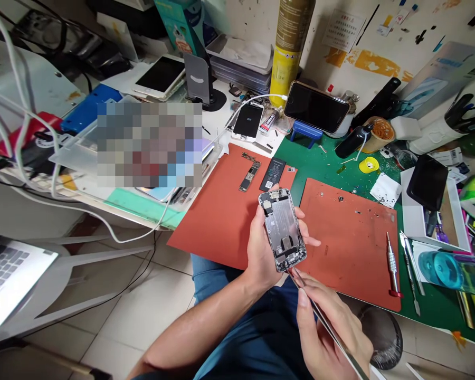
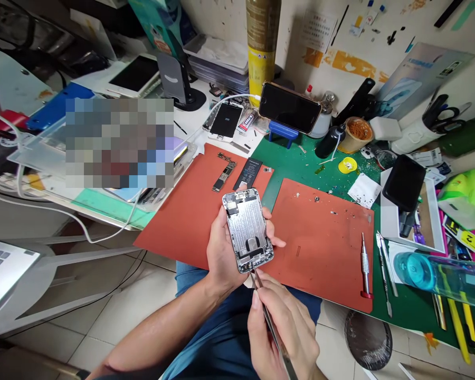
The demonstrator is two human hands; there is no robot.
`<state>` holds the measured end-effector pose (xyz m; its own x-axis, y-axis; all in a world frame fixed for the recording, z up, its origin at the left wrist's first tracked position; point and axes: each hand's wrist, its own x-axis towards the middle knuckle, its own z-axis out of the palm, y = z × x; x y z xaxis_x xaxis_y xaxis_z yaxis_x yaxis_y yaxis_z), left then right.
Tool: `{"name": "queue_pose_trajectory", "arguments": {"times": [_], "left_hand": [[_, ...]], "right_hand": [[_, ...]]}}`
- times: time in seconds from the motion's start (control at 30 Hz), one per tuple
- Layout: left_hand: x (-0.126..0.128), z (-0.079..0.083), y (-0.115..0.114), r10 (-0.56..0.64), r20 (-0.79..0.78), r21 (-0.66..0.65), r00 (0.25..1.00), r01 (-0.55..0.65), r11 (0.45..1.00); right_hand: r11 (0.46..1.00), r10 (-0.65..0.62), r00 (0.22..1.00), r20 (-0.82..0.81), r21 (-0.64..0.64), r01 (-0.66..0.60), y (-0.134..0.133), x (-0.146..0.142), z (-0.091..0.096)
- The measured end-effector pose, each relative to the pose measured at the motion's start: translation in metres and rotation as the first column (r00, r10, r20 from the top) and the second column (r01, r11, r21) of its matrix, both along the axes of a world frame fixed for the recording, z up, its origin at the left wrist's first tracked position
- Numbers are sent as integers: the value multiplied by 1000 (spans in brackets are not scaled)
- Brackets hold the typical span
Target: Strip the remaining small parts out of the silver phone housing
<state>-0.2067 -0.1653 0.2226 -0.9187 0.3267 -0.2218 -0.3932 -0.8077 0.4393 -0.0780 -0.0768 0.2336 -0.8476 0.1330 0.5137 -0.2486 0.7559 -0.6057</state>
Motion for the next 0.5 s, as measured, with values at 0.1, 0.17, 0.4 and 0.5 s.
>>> {"name": "queue_pose_trajectory", "arguments": {"times": [0.1, 0.17, 0.4, 0.5], "left_hand": [[0, 1, 1, 37, 5, -15, 999, -37, 999], [0, 1, 1, 60, 12, -27, 998, -60, 998], [2, 5, 3, 133, 20, -81, 991, -131, 988], [3, 4, 4, 138, 6, -94, 990, -136, 986]], "right_hand": [[999, -38, 998, -44, 22, 39, -6, 5, -8], [998, -43, 996, -75, 50, 47, -10, 7, -13], [992, -82, 986, -147, 87, 95, -22, 12, -25], [990, -102, 985, -140, 85, 115, -22, 13, -23]]}}
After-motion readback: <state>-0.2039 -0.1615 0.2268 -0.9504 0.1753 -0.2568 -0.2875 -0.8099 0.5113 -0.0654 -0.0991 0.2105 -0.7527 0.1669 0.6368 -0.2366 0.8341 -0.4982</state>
